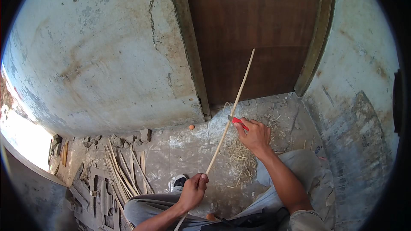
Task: The person shaves a thin wooden stick with a utility knife.
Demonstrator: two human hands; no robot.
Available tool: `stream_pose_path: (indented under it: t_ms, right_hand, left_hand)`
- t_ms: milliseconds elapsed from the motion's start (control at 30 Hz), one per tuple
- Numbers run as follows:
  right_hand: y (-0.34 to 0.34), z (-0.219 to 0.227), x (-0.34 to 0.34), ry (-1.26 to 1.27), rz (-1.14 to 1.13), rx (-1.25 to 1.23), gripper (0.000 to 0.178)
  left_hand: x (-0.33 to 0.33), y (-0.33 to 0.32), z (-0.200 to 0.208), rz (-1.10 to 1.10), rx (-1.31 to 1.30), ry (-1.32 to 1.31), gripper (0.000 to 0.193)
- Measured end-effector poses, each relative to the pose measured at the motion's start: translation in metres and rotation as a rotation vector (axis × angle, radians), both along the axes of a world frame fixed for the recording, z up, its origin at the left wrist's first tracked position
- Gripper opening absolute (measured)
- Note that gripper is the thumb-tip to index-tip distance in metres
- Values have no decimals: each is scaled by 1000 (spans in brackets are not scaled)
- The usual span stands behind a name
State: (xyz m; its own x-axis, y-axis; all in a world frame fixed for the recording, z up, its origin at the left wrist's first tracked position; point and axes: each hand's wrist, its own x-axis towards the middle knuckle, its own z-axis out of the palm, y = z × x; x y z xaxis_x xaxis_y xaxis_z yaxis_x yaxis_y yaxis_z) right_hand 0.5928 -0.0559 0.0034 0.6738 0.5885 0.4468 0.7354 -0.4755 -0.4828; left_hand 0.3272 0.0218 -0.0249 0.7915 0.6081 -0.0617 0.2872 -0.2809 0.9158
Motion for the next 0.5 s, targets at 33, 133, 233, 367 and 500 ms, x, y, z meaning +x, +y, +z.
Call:
stream_pose_path:
  t_ms: [33,133,233,367,500]
  right_hand:
    - [0,-5,2,-1,-1,-1,33]
    - [-8,-11,20,-7,-14,16,34]
    - [-18,2,57,153,-325,17,36]
    - [-20,-11,66,305,-241,301,35]
    - [-9,-20,32,612,34,438,37]
  left_hand:
    - [0,4,5,-6,-423,12,31]
    - [-2,1,10,-33,-882,37,31]
    - [-16,-12,5,-70,-745,91,30]
    - [-19,-8,-1,-102,-806,93,32]
    - [-10,-4,12,-75,-843,116,31]
